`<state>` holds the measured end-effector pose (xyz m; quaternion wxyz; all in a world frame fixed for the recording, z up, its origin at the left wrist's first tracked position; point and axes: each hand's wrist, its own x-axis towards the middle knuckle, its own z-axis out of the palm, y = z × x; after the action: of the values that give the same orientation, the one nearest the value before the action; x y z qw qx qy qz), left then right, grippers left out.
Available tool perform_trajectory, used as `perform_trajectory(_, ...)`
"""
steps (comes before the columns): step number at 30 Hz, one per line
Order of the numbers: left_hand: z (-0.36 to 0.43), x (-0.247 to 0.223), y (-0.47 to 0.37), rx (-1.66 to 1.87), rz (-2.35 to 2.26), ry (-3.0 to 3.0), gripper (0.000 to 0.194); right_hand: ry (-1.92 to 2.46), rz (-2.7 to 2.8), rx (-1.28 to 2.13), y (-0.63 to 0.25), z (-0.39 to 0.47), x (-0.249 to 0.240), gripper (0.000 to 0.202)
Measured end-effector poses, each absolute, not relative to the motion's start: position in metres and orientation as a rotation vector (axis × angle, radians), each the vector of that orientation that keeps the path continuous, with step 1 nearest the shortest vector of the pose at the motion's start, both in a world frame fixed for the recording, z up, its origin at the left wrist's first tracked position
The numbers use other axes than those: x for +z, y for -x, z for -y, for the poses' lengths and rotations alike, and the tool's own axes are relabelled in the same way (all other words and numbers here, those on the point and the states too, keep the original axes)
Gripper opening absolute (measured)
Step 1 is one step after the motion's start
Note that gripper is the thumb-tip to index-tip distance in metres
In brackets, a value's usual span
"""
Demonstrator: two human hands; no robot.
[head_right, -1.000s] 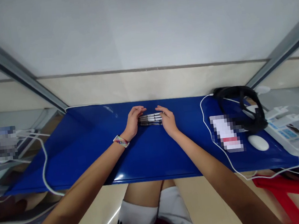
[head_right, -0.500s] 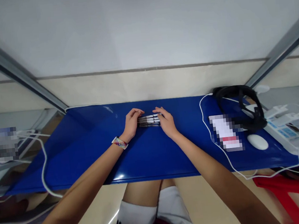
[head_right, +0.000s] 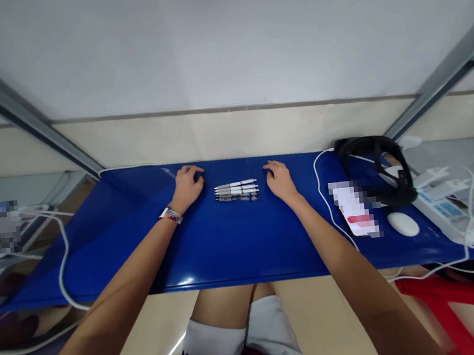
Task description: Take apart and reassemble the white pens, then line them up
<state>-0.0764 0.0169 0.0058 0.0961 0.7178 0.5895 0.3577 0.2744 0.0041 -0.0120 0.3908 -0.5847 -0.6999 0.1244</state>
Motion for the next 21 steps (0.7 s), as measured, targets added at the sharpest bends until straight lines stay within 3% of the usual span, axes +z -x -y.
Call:
perform_trajectory(7, -0.005, 0.008, 0.077, 0.894, -1.806, -2.248, 0.039, 1.506, 2.024, 0.1, -0.272, 0.005, -0.009, 0.055)
perform_trajectory(21, -0.002, 0.01, 0.079, 0.749, -1.802, -2.33, 0.044, 1.514, 2.055, 0.111, -0.275, 0.006, -0.013, 0.057)
